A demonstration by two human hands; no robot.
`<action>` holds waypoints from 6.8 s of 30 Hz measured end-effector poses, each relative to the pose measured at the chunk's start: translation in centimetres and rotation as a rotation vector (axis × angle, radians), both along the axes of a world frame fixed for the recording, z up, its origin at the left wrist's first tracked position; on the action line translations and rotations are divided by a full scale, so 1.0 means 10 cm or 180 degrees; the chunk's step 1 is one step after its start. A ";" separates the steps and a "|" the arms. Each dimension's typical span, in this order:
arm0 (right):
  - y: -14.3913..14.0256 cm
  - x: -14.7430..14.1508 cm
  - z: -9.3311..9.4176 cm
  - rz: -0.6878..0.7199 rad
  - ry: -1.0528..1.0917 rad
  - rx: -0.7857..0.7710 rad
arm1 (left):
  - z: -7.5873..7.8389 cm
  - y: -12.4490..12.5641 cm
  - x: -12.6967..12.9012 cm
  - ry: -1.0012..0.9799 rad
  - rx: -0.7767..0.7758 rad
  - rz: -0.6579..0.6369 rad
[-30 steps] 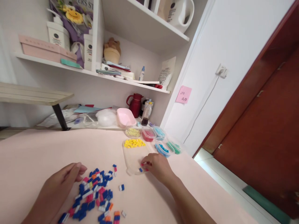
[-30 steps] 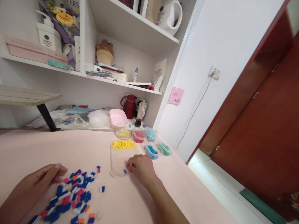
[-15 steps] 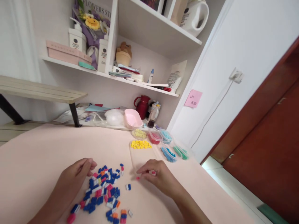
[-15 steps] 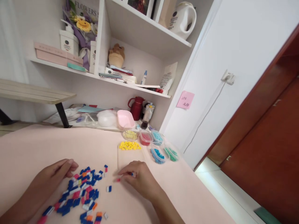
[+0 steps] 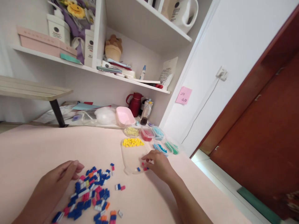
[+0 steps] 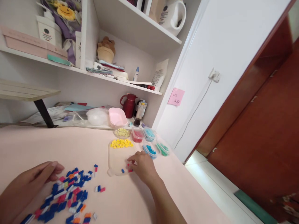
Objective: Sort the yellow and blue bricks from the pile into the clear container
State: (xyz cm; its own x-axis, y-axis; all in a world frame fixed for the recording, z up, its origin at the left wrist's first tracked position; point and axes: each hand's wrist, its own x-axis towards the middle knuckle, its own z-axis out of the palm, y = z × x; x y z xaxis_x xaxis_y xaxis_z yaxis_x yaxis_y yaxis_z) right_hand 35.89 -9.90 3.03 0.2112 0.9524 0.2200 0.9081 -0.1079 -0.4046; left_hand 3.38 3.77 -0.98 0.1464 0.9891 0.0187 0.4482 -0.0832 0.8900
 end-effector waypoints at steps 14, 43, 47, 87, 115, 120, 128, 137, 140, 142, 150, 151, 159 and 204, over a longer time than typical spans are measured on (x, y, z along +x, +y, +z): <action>-0.07 -0.16 0.14 0.0715 0.0785 0.0188 | 0.01 -0.02 0.02 0.0016 0.0068 -0.0050; -0.19 0.10 0.14 0.0296 0.0433 -0.0580 | 0.00 0.01 0.02 0.0076 -0.0065 -0.0047; -0.20 0.07 0.17 0.0540 0.0698 -0.0533 | -0.01 0.01 0.02 0.0112 -0.0074 -0.0011; 0.07 0.06 -0.12 0.0478 0.0543 0.0403 | -0.02 -0.04 0.04 0.0243 0.0294 -0.0090; -0.09 -0.82 -0.14 0.1147 0.0072 -0.0126 | 0.16 -0.21 0.08 0.0144 0.0329 -0.0119; -0.08 -0.91 -0.17 0.0997 -0.0458 -0.0255 | 0.16 -0.21 0.07 0.0197 0.0354 -0.0139; -0.07 -0.90 -0.18 0.0891 0.0511 -0.0007 | 0.12 -0.19 0.05 0.0173 0.0322 -0.0245; -0.02 -0.22 0.04 -0.0008 0.1424 0.0874 | 0.04 -0.10 0.04 0.0152 0.0218 -0.0114; -0.04 -0.11 0.04 -0.0165 0.1002 0.0709 | 0.02 -0.07 0.03 0.0179 0.0218 -0.0125; -0.05 -0.11 0.05 -0.0175 0.0811 0.0599 | 0.02 -0.05 0.04 0.0179 0.0234 -0.0135; -0.08 -0.19 0.05 0.0124 0.0838 0.0961 | 0.11 -0.12 0.08 0.0275 0.0292 -0.0070; -0.09 -0.23 0.05 0.0224 0.0884 0.0991 | 0.12 -0.14 0.08 0.0277 0.0297 -0.0064; -0.22 -0.74 0.08 0.1924 0.1048 0.0086 | 0.14 -0.20 0.08 0.0214 0.0337 -0.0129; -0.12 -0.23 0.03 0.0686 0.0587 0.0517 | 0.12 -0.15 0.08 0.0222 0.0324 -0.0109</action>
